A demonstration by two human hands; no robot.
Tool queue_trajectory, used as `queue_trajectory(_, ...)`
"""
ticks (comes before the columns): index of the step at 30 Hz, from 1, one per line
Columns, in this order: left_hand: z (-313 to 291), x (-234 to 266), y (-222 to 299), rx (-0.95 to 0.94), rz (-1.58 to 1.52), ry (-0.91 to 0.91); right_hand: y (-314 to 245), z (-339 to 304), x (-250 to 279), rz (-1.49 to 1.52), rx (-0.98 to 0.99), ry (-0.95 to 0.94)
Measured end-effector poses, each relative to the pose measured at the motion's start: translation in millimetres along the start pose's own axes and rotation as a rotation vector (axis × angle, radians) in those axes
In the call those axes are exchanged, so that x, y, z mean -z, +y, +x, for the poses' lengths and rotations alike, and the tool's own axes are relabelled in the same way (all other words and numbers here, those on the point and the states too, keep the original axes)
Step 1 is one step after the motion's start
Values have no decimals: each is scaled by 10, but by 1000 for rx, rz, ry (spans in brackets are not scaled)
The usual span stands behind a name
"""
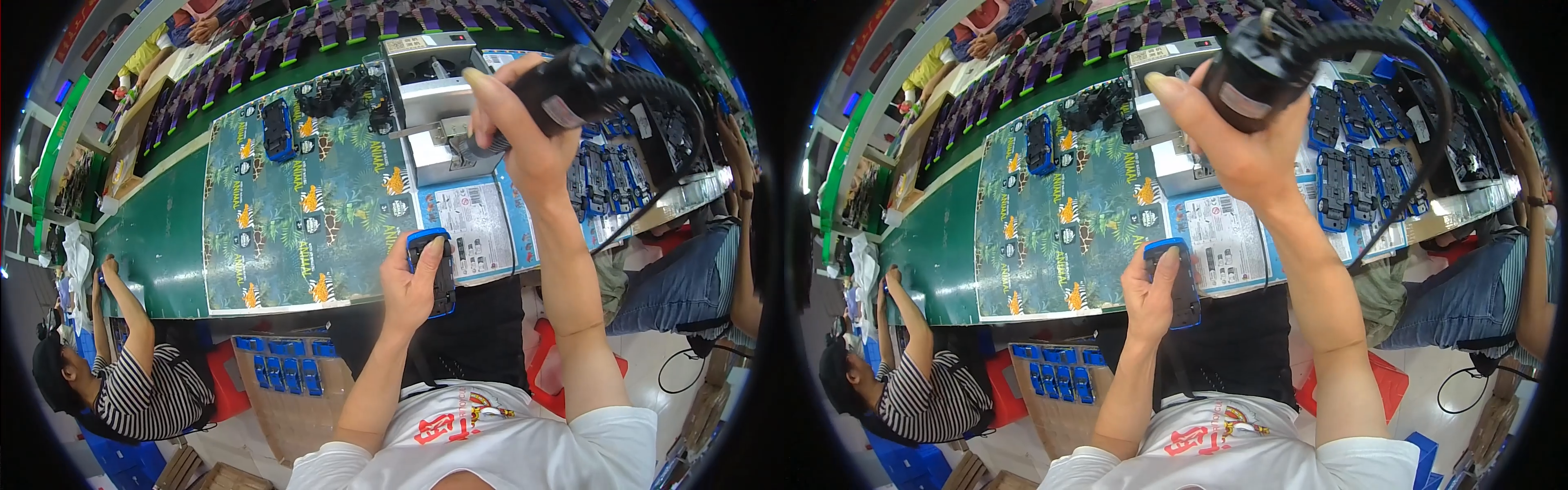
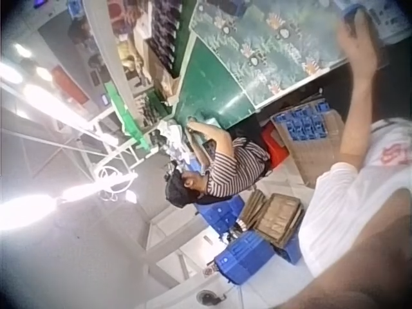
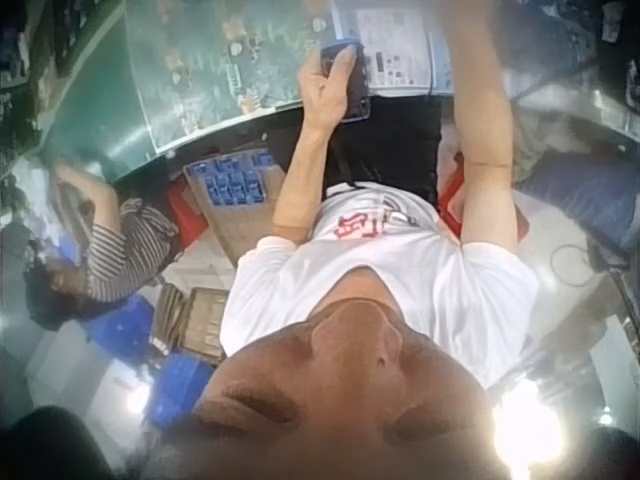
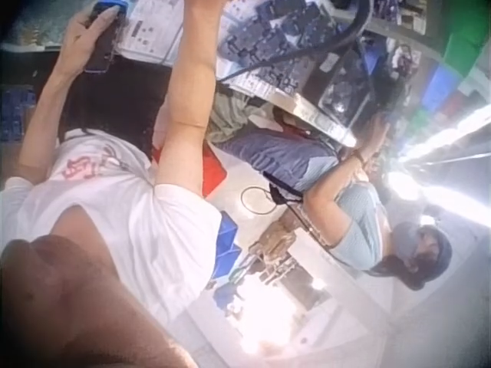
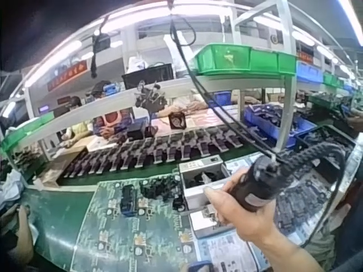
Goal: The person assembles toy cars by attaching components, driving screws with an electric screwdriver, and placing the assembled cars onto the table and into a tray.
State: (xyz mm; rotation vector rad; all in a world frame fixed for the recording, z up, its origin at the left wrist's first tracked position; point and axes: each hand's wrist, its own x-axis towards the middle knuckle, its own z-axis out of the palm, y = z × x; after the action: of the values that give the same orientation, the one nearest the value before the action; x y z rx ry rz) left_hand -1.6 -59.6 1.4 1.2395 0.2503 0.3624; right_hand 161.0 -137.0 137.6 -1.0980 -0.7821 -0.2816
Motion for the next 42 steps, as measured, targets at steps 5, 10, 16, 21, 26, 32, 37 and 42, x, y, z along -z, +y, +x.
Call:
queue_trajectory(5, 10, 34, 4, 41, -41, 4, -118, 91, -94, -96, -215, -75)
queue_trajectory(10, 50, 43, -3, 47, -8, -38, -443, -239, 79, 406, -221, -7)
queue_trajectory(16, 53, 6, 88, 78, -73, 9, -554, -546, 8, 377, -100, -212)
queue_trajectory(21, 47, 2, 31, 27, -27, 24, -559, -670, -67, 392, -227, -123)
queue_trajectory(26, 60, -17, 41, -27, 37, 42, -583, -736, -122, 323, -366, -71)
queue_trajectory(32, 93, -8, 6, -62, 72, 61, -370, -695, -146, 105, -151, -350)
queue_trajectory(37, 139, -13, -94, -24, -65, 76, -344, -698, -176, 11, -52, -381)
queue_trajectory(42, 91, -34, 29, -17, 126, 84, -355, -678, -152, 91, -136, -338)
